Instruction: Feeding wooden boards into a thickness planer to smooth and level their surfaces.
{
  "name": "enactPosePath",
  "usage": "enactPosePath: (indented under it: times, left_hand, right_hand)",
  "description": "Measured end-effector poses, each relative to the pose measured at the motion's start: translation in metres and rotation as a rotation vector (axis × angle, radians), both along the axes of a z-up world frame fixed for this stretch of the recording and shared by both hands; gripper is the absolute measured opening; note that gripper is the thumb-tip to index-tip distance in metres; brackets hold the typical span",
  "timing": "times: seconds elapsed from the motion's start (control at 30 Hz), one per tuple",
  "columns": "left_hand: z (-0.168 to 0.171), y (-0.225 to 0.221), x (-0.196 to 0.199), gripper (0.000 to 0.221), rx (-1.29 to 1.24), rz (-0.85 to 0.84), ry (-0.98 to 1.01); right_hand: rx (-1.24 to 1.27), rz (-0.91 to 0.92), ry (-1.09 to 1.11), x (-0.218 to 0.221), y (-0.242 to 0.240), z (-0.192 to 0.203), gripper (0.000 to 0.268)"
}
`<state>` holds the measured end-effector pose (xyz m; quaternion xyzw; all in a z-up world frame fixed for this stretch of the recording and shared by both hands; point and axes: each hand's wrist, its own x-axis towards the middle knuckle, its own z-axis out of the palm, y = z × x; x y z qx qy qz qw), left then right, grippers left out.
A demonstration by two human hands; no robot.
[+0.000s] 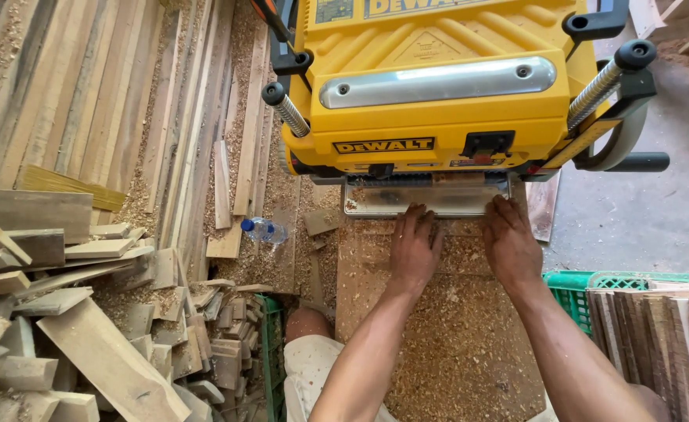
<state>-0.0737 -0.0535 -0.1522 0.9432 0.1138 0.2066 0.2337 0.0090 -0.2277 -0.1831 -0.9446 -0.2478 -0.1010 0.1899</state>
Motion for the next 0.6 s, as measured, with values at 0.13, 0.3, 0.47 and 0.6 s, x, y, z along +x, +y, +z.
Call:
enactPosePath:
  times: [0.13, 0.3, 0.47, 0.6]
  left_hand:
    - [-0.010, -0.003, -0.018, 0.038, -0.007, -0.032, 0.015]
    - [-0.001, -0.008, -0.029, 0.042, -0.012, -0.039, 0.035]
    - [0.013, -0.011, -0.032, 0.041, 0.002, -0.062, -0.050]
    - [0.044, -0.012, -0.027, 0.038, -0.061, -0.077, -0.043]
  right_hand:
    - [-0.046, 0.032, 0.054, -0.008, -0.011, -0.010, 0.052]
    - [-0.177, 0.030, 0.174, -0.016, -0.016, 0.001, 0.065]
    - [-0.273, 0.012, 0.219, -0.025, -0.019, 0.007, 0.068]
    - [-0.277, -0.002, 0.252, -0.054, -0.020, 0.021, 0.062]
